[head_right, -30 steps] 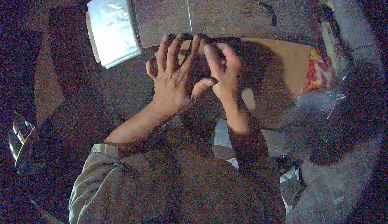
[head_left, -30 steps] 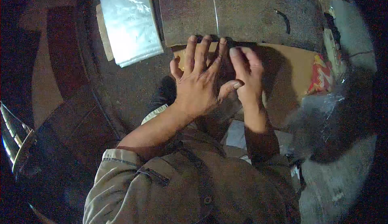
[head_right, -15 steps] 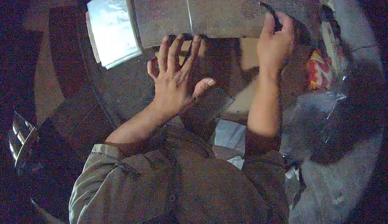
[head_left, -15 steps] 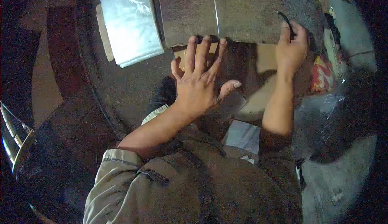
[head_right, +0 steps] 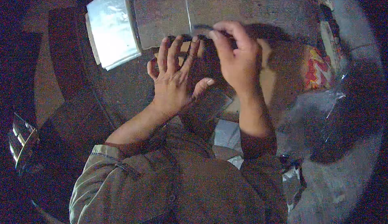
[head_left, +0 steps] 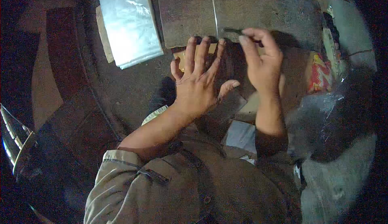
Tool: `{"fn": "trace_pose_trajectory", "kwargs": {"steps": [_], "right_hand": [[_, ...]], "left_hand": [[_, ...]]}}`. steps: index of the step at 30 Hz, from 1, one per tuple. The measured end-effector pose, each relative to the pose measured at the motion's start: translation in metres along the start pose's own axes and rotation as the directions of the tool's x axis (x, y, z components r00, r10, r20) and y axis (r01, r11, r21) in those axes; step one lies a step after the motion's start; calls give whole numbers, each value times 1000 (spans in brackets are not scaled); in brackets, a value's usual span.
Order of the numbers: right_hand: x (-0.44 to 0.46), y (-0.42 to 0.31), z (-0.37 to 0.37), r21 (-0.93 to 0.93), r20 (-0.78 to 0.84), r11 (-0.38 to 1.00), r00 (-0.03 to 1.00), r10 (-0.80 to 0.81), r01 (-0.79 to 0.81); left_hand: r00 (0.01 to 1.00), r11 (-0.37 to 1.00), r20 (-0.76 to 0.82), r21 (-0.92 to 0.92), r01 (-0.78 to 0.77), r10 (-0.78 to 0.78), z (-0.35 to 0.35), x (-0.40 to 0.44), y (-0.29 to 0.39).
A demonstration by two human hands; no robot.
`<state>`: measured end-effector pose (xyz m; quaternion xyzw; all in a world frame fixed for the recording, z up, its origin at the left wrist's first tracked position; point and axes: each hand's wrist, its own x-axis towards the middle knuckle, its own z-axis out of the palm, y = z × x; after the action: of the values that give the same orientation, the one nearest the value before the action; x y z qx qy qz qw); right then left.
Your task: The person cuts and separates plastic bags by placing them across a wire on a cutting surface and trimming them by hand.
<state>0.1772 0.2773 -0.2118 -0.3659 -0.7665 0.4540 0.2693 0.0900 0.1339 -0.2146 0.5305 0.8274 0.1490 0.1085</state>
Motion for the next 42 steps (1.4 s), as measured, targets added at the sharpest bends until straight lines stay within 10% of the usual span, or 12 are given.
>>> {"fn": "trace_pose_trajectory", "kwargs": {"steps": [14,21,31,42], "right_hand": [[-1,-8,10,-52,40,998,999,-31,33],[-2,12,-4,50,-187,996,979,81,-73],[13,32,-32,-406,-409,910,908,-93,-90],[-108,13,-10,-86,-369,963,906,207,-255]], "left_hand": [[1000,999,0,-31,-7,7,-4,2,1],[999,1000,52,-26,4,-2,-8,4,1],[994,998,112,-63,25,-18,-21,5,2],[957,992,264,-75,-101,117,-8,-72,-29]]}}
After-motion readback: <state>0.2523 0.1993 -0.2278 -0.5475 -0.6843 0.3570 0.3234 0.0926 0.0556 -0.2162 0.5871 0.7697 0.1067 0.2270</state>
